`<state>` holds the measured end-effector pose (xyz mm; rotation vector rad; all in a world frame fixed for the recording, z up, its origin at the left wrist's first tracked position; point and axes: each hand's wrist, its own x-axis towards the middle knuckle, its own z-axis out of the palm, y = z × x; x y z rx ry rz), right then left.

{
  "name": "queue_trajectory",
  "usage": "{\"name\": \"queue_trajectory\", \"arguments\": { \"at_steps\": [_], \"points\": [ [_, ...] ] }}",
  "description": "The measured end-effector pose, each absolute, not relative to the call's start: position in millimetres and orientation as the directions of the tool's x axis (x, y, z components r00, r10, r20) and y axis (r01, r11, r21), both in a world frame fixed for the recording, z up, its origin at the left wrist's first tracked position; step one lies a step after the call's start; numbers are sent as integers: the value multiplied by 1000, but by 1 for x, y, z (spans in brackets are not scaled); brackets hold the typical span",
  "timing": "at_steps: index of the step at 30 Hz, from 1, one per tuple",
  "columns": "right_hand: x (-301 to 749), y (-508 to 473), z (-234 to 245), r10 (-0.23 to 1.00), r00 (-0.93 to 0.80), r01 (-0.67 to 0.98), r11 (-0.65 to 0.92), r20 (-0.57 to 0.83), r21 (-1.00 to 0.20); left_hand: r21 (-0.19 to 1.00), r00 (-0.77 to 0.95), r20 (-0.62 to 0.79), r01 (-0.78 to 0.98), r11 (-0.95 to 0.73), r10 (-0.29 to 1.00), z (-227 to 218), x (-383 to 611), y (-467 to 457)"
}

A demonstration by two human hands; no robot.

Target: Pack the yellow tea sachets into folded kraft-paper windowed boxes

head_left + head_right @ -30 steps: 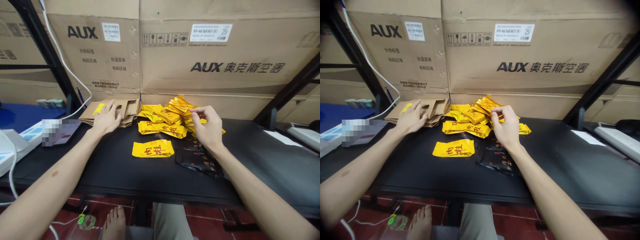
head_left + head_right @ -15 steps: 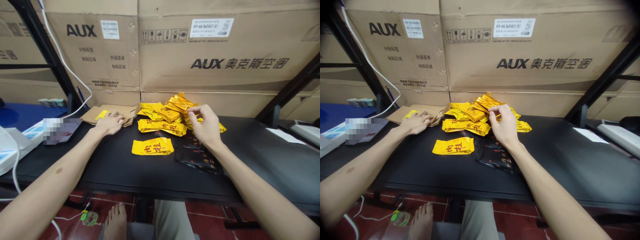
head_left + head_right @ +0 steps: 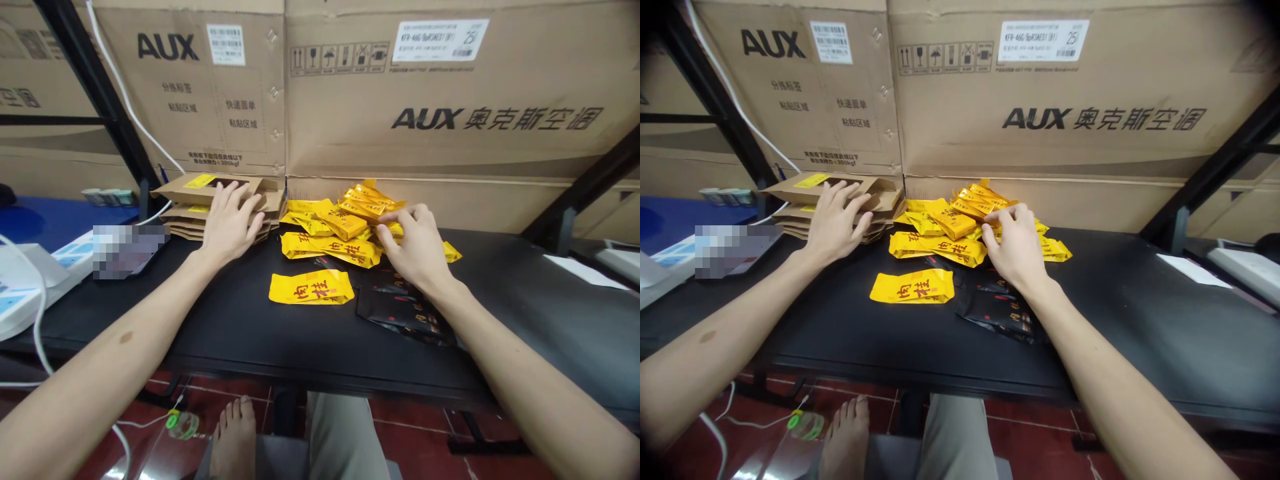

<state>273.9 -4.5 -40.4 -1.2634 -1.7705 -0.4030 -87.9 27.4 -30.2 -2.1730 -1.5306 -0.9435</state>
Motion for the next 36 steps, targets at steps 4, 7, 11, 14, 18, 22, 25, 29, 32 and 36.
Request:
{"name": "queue_trajectory", "arguments": {
  "at_steps": [4,7,11,14,18,22,25,29,32,36],
  "points": [
    [274,-5,-41,546,-29,880,411,837,-238,114,406,663,776,-621,629,-31,-71,21],
    [274,-5,-41,559,-39,884,406,828,-233,167,491,570,716,-678,659,-38,-58,17],
    [274,-3,-44,628,-84,885,404,774,-232,193,508,545,698,-689,667,-44,-55,17],
    [272,-2,-46,656,-89,885,398,749,-243,206,484,565,702,-682,668,-43,-60,20],
    [270,-4,-45,664,-80,891,382,743,-246,219,447,595,710,-670,668,-39,-65,23],
    [268,-6,-43,682,-68,897,362,728,-255,239,417,614,711,-662,670,-39,-65,25],
    [268,-7,-42,691,-65,900,352,720,-257,253,408,616,708,-660,674,-40,-65,25],
    [268,-8,-41,693,-53,905,337,719,-258,269,404,612,702,-660,680,-41,-64,25],
    [267,-9,-40,694,-46,907,331,719,-262,277,401,614,698,-661,680,-41,-64,24],
    [267,-8,-41,690,-52,901,344,722,-264,284,398,615,694,-661,681,-41,-64,24]
  ]
}}
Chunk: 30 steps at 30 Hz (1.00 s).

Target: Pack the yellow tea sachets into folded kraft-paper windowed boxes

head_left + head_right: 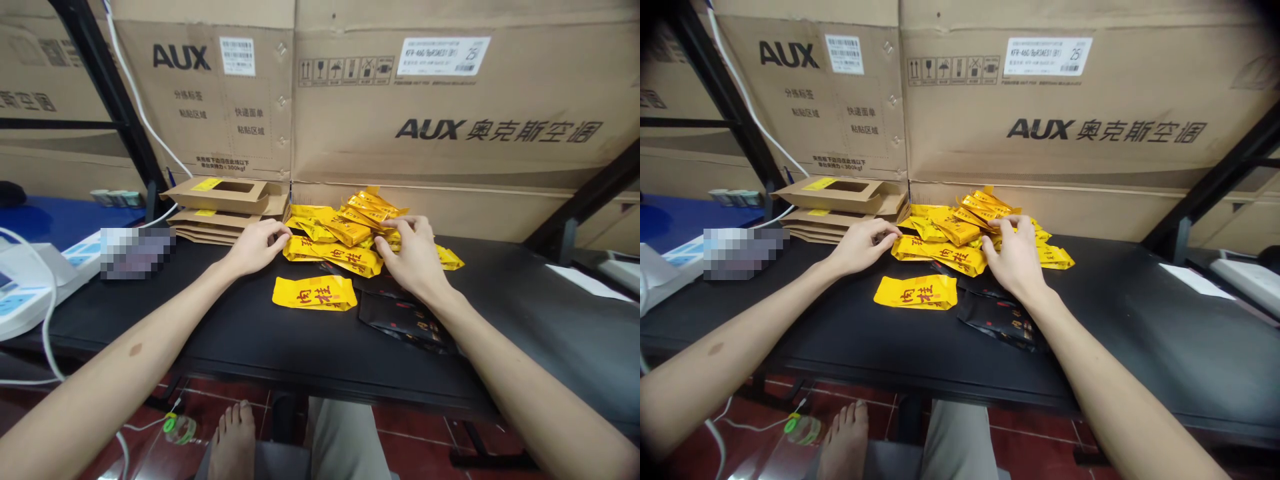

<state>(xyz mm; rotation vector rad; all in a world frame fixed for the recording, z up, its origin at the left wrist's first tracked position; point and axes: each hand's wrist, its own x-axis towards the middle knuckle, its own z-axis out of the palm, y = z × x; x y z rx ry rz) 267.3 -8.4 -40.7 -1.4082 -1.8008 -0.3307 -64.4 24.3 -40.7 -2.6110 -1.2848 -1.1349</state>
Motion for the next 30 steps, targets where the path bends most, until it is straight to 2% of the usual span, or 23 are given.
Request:
{"name": "queue_trajectory", "arguments": {
  "at_steps": [30],
  "points": [
    [266,-9,-41,682,-68,901,355,728,-248,285,387,625,695,-660,678,-42,-64,25]
  ]
}}
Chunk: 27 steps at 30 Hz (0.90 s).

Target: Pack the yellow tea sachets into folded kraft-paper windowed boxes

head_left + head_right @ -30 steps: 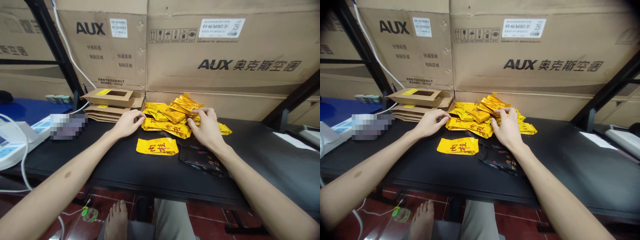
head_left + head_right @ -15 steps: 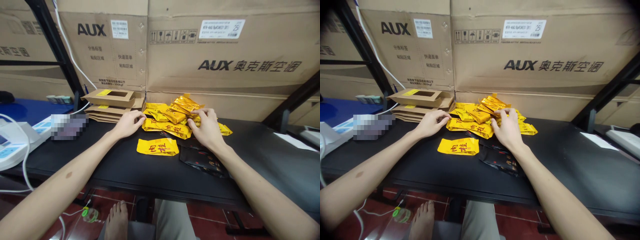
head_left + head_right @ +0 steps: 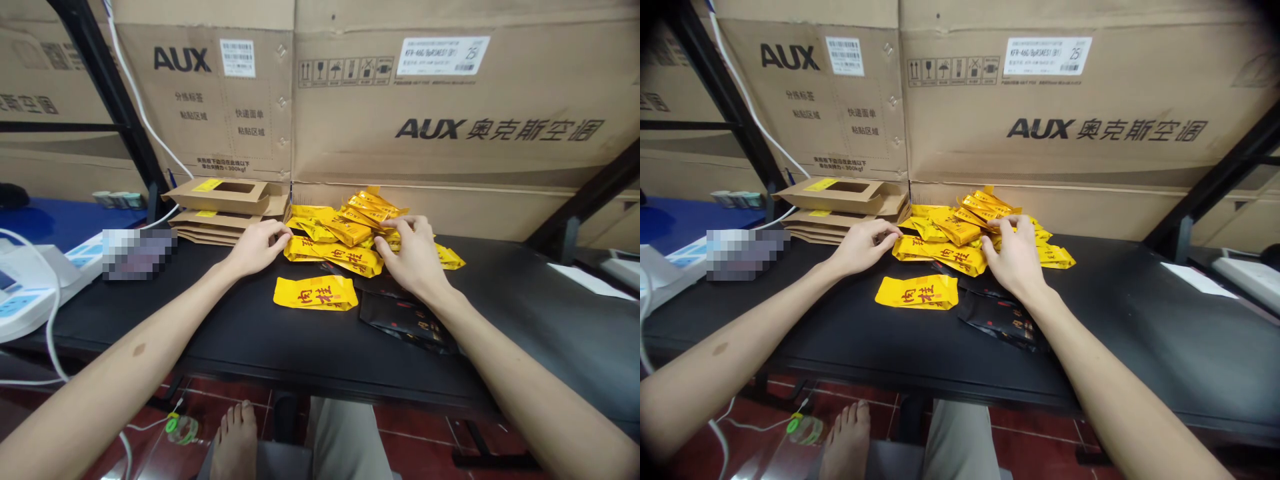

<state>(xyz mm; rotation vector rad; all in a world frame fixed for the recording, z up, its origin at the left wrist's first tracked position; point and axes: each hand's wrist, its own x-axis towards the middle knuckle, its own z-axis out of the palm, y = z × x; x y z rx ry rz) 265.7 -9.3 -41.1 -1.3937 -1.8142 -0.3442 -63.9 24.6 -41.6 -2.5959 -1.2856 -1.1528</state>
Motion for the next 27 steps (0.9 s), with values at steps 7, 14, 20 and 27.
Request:
{"name": "queue_trajectory", "arguments": {
  "at_steps": [7,14,20,27],
  "points": [
    [265,-10,-40,680,-67,900,357,730,-250,277,385,633,697,-661,671,-41,-64,24],
    [264,-10,-40,682,-62,904,347,729,-249,264,387,642,700,-664,663,-43,-63,25],
    [264,-10,-39,685,-57,906,341,726,-251,238,336,698,724,-647,632,-30,-65,20],
    [265,-11,-41,661,-62,907,350,747,-234,164,34,890,907,-388,454,-15,-110,34]
  ]
}}
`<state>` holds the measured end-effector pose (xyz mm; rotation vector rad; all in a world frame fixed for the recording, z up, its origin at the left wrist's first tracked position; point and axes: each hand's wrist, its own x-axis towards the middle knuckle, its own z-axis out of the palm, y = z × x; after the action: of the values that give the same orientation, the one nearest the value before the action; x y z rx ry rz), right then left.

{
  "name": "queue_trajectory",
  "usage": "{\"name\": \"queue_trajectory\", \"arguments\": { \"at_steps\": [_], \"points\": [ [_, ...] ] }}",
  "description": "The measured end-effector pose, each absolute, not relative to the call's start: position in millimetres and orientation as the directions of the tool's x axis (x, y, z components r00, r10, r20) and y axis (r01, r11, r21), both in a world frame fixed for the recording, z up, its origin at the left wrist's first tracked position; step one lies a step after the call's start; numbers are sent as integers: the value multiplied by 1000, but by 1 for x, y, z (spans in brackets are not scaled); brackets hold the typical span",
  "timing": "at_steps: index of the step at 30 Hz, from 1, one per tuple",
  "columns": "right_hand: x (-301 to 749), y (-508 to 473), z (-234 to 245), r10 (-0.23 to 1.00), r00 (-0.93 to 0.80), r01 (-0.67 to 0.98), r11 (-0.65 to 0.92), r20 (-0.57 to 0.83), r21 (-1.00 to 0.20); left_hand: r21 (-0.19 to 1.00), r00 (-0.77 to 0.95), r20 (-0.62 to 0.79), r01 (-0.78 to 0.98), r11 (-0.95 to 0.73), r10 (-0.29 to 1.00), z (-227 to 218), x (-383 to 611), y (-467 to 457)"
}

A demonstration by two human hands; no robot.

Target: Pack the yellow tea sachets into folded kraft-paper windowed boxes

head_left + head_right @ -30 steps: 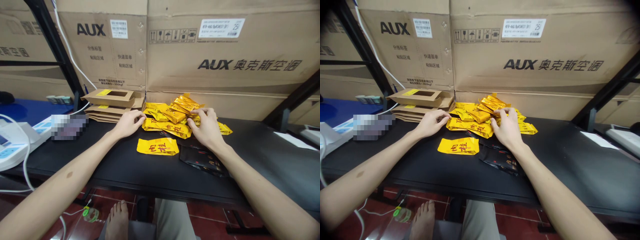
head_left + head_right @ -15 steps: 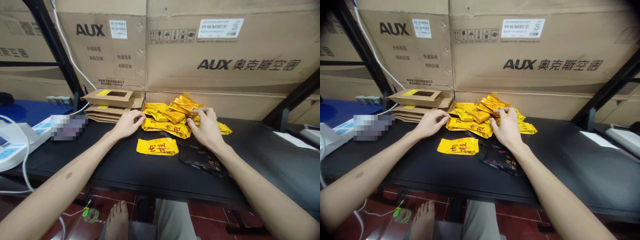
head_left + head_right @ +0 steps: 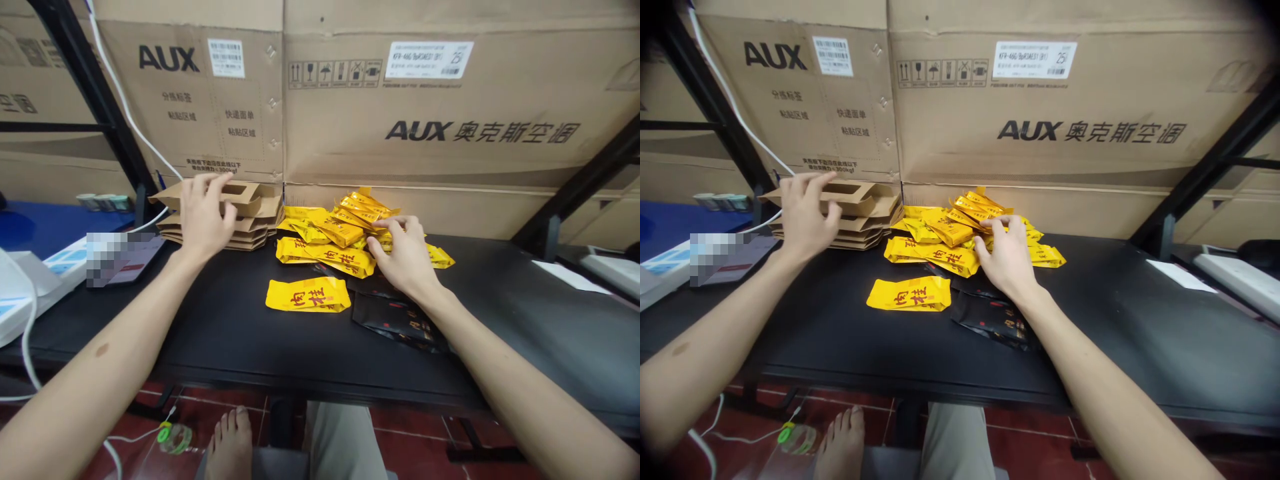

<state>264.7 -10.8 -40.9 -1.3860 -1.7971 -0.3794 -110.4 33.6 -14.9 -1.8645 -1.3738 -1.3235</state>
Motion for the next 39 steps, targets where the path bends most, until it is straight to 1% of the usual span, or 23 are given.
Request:
{"name": "queue_trajectory", "arguments": {
  "at_steps": [1,5,7,11,16,19,22,24,26,28,30,31,33,37,39],
  "points": [
    [265,-11,-41,660,-62,906,351,749,-234,169,26,882,914,-368,470,-17,-118,38],
    [264,-12,-40,674,-56,907,343,737,-244,191,39,788,934,-304,615,-29,-140,53],
    [263,-13,-39,682,-52,907,338,729,-251,167,41,774,949,-266,632,-35,-145,57],
    [263,-14,-38,683,-50,904,340,728,-257,134,47,809,956,-262,586,-36,-149,56],
    [260,-17,-34,651,-61,891,377,756,-252,99,52,866,958,-271,498,-20,-132,37],
    [253,-25,-26,615,-82,867,432,785,-248,56,93,887,950,-306,452,-12,-101,19],
    [244,-36,-17,590,-120,812,521,799,-263,20,165,887,920,-392,431,-12,-63,1],
    [238,-42,-13,616,-138,734,589,776,-337,-43,255,876,887,-460,410,-15,-44,-9],
    [235,-45,-11,680,-115,624,617,724,-480,-107,335,859,857,-505,387,-18,-32,-16],
    [233,-43,-12,748,-44,504,588,662,-632,-136,362,856,847,-514,370,-20,-29,-19],
    [233,-39,-14,796,27,403,544,604,-736,-138,348,868,855,-501,354,-21,-29,-20],
    [232,-37,-15,814,42,361,529,580,-768,-136,337,876,859,-493,346,-22,-30,-20],
    [230,-36,-16,840,17,291,514,542,-807,-131,325,883,864,-486,339,-22,-29,-20],
    [220,-42,-14,855,-145,117,514,497,-850,-118,336,868,854,-507,365,-26,-23,-23],
    [215,-45,-14,854,-193,16,496,484,-868,-131,349,868,847,-515,353,-27,-21,-24]
  ]
}}
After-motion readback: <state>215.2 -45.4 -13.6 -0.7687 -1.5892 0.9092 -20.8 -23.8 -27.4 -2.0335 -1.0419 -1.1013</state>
